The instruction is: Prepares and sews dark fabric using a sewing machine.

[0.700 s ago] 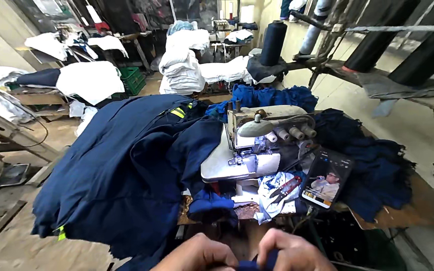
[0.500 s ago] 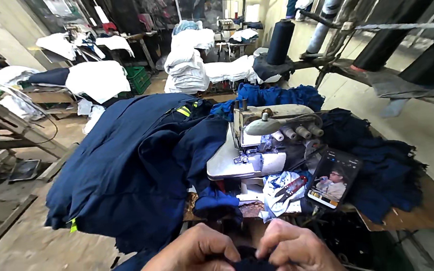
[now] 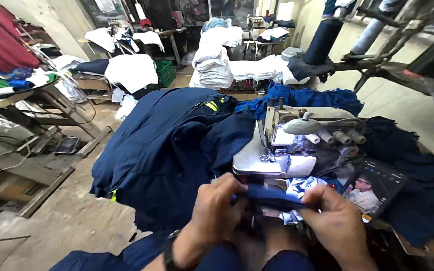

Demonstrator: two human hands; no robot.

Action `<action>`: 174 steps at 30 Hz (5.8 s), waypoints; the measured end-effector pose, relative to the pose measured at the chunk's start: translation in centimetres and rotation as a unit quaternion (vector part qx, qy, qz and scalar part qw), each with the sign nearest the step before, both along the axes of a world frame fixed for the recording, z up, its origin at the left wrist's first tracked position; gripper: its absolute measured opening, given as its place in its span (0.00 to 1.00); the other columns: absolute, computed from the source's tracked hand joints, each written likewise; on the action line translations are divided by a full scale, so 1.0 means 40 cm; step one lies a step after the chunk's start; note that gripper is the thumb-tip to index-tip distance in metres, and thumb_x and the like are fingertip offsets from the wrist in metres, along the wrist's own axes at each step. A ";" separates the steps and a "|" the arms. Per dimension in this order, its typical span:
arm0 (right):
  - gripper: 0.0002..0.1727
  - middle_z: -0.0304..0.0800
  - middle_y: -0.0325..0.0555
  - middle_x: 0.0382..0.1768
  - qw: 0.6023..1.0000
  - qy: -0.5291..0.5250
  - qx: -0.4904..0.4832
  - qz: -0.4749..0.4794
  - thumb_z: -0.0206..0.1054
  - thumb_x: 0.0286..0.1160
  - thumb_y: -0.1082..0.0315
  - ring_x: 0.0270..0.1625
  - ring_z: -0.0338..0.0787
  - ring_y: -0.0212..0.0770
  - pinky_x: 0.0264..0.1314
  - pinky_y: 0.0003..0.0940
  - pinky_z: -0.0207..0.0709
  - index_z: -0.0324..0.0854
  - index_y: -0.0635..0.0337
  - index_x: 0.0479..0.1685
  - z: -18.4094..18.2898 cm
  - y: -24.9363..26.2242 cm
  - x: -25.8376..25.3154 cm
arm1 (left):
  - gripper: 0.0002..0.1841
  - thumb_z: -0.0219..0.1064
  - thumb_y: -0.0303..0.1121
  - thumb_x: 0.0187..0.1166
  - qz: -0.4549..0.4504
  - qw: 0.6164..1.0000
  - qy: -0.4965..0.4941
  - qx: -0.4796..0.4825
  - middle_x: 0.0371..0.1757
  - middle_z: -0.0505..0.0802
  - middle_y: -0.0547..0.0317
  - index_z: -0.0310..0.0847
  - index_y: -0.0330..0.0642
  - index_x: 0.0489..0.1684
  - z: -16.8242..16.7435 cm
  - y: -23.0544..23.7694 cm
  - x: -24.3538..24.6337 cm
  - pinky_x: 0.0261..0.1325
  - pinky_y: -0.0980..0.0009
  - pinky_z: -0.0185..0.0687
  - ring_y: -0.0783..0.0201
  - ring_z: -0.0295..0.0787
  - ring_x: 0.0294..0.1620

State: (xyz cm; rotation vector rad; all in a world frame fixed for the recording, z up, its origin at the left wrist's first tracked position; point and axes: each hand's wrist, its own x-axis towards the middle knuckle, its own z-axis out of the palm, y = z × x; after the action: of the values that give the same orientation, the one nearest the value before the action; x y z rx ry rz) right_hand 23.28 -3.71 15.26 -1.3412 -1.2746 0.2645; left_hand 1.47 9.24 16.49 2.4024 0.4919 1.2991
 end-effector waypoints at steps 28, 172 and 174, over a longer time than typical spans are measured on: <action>0.27 0.90 0.47 0.36 0.818 -0.153 -0.541 0.121 0.69 0.82 0.50 0.37 0.89 0.45 0.51 0.48 0.84 0.81 0.55 0.74 -0.009 0.190 -0.047 | 0.10 0.72 0.40 0.77 0.030 0.890 0.258 -0.375 0.59 0.93 0.61 0.93 0.45 0.35 -0.110 0.123 -0.072 0.59 0.65 0.86 0.69 0.90 0.55; 0.19 0.86 0.43 0.32 0.966 0.050 -0.022 0.254 0.63 0.88 0.55 0.29 0.84 0.25 0.32 0.19 0.80 0.84 0.63 0.38 -0.138 0.218 0.123 | 0.17 0.67 0.46 0.73 -0.251 0.824 0.465 0.202 0.11 0.74 0.75 0.78 0.58 0.11 0.219 0.271 0.315 0.14 0.71 0.60 0.75 0.73 0.14; 0.18 0.88 0.44 0.36 0.965 0.056 -0.020 0.254 0.64 0.87 0.56 0.31 0.86 0.25 0.35 0.19 0.82 0.84 0.63 0.39 -0.136 0.217 0.124 | 0.16 0.65 0.45 0.76 -0.264 0.828 0.457 0.189 0.14 0.76 0.74 0.79 0.57 0.14 0.206 0.275 0.311 0.17 0.71 0.63 0.74 0.75 0.17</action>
State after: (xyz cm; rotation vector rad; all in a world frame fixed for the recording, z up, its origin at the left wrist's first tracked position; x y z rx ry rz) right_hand 28.25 4.97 9.81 -0.9955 -1.5068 0.7152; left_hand 13.91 20.22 24.74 3.0660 -0.2579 -0.0691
